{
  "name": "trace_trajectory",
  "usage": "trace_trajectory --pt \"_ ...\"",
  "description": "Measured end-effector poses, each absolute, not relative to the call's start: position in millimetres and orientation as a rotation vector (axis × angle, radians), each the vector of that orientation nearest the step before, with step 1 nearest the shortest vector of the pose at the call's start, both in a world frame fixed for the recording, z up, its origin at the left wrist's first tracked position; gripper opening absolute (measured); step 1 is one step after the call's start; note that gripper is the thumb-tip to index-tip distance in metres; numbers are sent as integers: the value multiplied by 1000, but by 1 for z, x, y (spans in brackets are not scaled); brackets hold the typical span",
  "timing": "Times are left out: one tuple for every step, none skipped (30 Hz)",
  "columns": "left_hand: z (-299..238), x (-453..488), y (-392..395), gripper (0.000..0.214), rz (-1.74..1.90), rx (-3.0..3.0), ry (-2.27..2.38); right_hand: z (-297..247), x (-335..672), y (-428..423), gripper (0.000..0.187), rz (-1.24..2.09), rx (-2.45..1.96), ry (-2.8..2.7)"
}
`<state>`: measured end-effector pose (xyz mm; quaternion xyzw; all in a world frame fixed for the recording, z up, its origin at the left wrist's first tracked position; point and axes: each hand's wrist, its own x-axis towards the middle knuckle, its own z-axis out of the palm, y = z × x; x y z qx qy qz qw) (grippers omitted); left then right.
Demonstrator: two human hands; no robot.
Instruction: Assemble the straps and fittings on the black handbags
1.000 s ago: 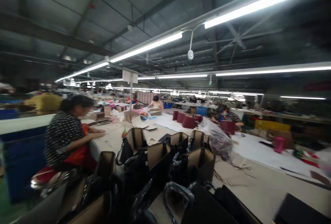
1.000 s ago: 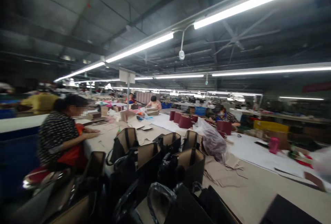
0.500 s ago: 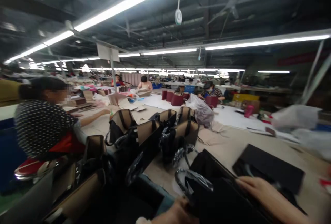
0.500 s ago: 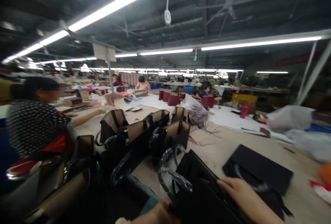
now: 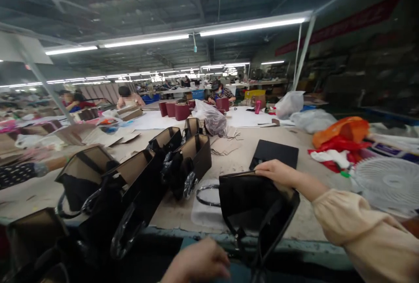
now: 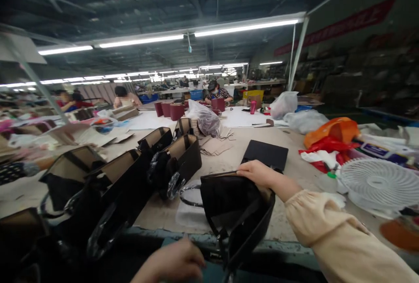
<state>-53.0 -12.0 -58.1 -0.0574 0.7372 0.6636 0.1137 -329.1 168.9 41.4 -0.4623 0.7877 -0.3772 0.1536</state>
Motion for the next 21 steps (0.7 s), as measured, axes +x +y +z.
trace_trajectory --pt "-43 -60 -22 12 1834 -134 2401 40 -330 169 30 -1071 -1336 2266" --pt "-28 -69 -30 16 1778 -217 2709 39 -331 170 30 -1043 -1353 2275" --pt "-15 -81 -37 19 1750 -307 2989 38 -332 170 29 -1001 -1378 2289" --pt "-5 -93 -41 28 1703 -317 3195 38 -333 171 30 -946 -1410 2308" --pt "1 -107 -44 42 1657 -302 3326 39 -333 171 30 -883 -1447 2333" --pt "4 -121 -46 57 1630 -293 3380 40 -333 172 31 -811 -1484 2368" --pt "3 -135 -46 70 1625 -278 3358 41 -332 174 32 -734 -1517 2417" --pt "0 -148 -46 79 1638 -258 3286 43 -331 175 33 -655 -1547 2481" --pt "-4 -160 -45 83 1654 -231 3201 45 -328 177 33 -581 -1576 2559" --pt "-9 -170 -43 81 1662 -198 3123 47 -323 179 33 -514 -1603 2645" --pt "-14 -177 -41 74 1665 -159 3064 49 -317 182 34 -461 -1634 2735" --pt "-19 -183 -39 65 1666 -121 3027 51 -311 184 35 -423 -1667 2817" --pt "-22 -187 -36 54 1672 -88 3006 53 -304 185 37 -400 -1696 2880" --pt "-25 -189 -34 44 1689 -60 2992 54 -297 187 39 -389 -1719 2917" --pt "-26 -190 -31 36 1719 -39 2977 55 -290 189 40 -384 -1731 2932" --pt "-27 -190 -29 30 1753 -26 2967 55 -285 190 41 -379 -1737 2935" --pt "-27 -189 -28 24 1784 -21 2964 55 -281 193 43 -375 -1732 2943" --pt "-27 -188 -27 20 1803 -19 2966 55 -279 196 45 -366 -1715 2958" --pt "-26 -186 -27 17 1809 -26 2978 55 -277 201 50 -353 -1686 2979" --pt "-27 -185 -28 15 1803 -60 3004 54 -274 207 57 -335 -1648 2996" --pt "-27 -183 -30 14 1785 -132 3042 54 -272 213 63 -321 -1605 3011"
